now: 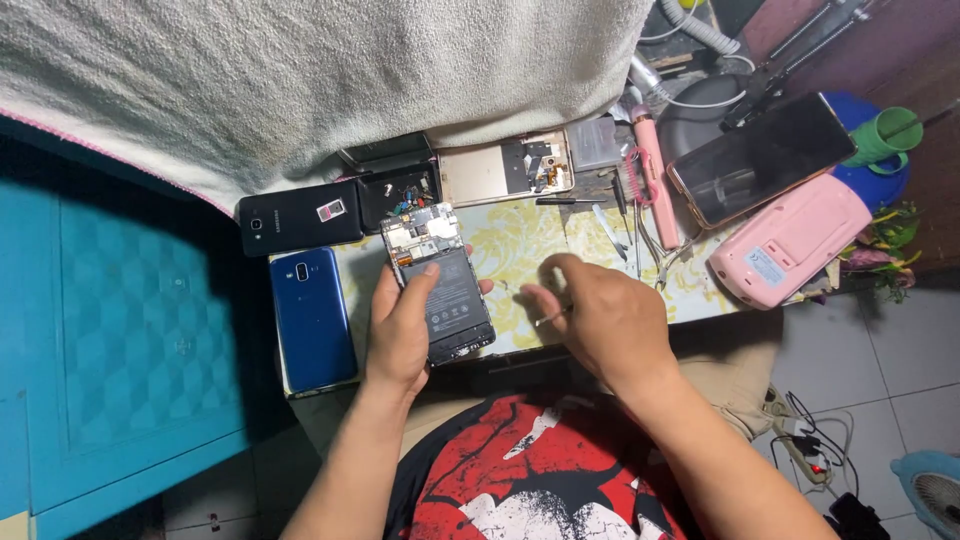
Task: Reassembling a smartphone by connecting internal ribbon cables, placing the motherboard, and attaching the back cover.
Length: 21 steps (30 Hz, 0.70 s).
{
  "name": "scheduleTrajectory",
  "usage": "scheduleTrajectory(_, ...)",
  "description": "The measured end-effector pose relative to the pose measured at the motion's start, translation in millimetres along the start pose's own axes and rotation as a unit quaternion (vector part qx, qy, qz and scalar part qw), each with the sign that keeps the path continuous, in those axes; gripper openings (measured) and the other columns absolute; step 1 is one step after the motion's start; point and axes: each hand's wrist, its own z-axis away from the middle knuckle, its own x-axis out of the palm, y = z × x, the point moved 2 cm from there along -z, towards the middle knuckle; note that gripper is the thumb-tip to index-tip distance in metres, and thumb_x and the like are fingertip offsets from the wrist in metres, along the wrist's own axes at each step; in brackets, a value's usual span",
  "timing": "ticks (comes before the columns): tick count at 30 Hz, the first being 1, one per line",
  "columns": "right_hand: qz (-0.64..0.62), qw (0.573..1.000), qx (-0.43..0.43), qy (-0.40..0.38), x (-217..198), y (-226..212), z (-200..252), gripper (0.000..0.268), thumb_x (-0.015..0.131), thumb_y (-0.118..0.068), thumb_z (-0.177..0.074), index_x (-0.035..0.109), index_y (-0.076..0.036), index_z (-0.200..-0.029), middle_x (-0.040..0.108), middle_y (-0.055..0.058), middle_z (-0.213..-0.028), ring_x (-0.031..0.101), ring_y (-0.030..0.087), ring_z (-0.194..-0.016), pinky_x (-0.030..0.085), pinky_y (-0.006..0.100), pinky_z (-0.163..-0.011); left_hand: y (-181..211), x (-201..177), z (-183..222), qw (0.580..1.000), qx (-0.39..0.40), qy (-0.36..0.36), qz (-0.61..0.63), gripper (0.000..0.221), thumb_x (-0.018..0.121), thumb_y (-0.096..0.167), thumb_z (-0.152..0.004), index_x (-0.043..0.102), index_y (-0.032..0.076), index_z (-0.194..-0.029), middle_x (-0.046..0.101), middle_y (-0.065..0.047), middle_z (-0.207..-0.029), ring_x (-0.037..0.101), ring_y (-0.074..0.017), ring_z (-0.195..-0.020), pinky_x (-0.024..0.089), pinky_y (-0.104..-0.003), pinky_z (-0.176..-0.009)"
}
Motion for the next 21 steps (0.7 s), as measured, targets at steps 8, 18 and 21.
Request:
scheduleTrajectory(8, 0.060, 0.995, 0.054, 0.063, -3, 12, -5, 0.064, 0.072, -0.047, -0.087, 0.059, -0.011, -0.139, 0.064, 0.013, -0.100, 0.068, 0.037, -0.095, 0.055, 0.049, -0.072, -22, 6, -9, 0.995, 0.016, 0.033, -0.092, 0.043, 0.062, 0.024, -0.097, 0.055, 0.004, -0.133, 0.066, -0.025, -0.126, 0.062, -0.0306, -0.110, 0.054, -0.053, -0.092)
scheduleTrajectory(18, 0.023, 0.980, -0.051, 0.189, 8, 11, 21, 0.027, 0.067, -0.013, -0.089, 0.073, -0.023, -0.113, 0.062, -0.003, -0.092, 0.065, 0.021, -0.088, 0.048, 0.033, -0.070, -42, 3, -7, 0.987, 0.089, -0.010, -0.135, 0.065, 0.058, 0.025, -0.104, 0.033, 0.002, -0.159, 0.037, -0.020, -0.158, 0.031, -0.0245, -0.143, 0.024, -0.054, -0.121)
scheduleTrajectory(21, 0.016, 0.974, -0.058, 0.219, 10, 12, 15, 0.012, 0.070, -0.020, -0.094, 0.075, -0.020, -0.105, 0.064, -0.001, -0.085, 0.066, 0.022, -0.079, 0.049, 0.035, -0.067, -43, 6, -6, 0.984, 0.117, -0.016, -0.132, 0.044, 0.058, 0.020, -0.103, 0.054, 0.005, -0.144, 0.059, -0.010, -0.135, 0.045, -0.0149, -0.121, 0.036, -0.047, -0.116)
